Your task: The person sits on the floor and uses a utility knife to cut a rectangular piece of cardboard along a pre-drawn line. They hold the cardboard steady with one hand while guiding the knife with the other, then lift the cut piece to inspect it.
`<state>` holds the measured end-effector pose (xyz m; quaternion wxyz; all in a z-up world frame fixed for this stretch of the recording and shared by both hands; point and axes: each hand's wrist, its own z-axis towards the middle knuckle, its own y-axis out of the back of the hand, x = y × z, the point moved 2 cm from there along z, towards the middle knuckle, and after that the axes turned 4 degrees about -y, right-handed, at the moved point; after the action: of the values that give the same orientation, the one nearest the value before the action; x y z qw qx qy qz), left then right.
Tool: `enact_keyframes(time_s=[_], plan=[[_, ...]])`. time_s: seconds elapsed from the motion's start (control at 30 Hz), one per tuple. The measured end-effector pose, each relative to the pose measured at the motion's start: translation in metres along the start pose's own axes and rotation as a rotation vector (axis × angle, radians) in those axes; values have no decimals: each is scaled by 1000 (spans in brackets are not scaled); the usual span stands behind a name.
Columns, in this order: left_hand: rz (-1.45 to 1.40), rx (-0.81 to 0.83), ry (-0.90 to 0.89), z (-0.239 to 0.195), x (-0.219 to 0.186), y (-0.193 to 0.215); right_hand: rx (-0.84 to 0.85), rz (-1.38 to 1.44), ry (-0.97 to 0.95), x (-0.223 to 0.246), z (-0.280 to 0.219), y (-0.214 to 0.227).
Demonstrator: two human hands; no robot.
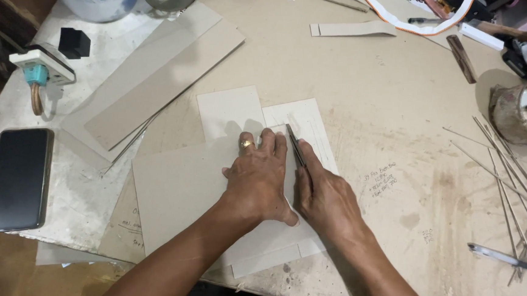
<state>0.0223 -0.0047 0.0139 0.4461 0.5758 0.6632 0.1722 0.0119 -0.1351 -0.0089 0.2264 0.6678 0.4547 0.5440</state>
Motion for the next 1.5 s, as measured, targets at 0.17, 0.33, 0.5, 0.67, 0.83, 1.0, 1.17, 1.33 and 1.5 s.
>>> enact_keyframes(time_s=[0.17, 0.33, 0.5, 0.67, 0.83, 1.0, 1.17, 1.33, 1.5], plan=[[-28, 34, 26, 1, -1, 1, 80, -161, 9, 19, 1, 20], [13, -9, 9, 5, 0, -3, 92, -129, -16, 17, -16, 29], [11, -57, 2, 7, -1, -5, 192, -157, -140, 4, -65, 21], [88, 65, 185, 14, 2, -11, 141, -120, -115, -56, -120, -8], [96, 49, 184, 15, 2, -14, 80, -195, -121, -86, -159, -29], [111, 62, 188, 16, 4, -15, 60, -244, -130, -94, -177, -38], [124, 42, 152, 16, 5, -16, 100, -131, -205, -105, -179, -33], [105, 1, 142, 8, 3, -15, -77, 38, -273, -87, -146, -8], [-4, -21, 154, 1, -1, -8, -64, 92, -124, -75, -64, -18]])
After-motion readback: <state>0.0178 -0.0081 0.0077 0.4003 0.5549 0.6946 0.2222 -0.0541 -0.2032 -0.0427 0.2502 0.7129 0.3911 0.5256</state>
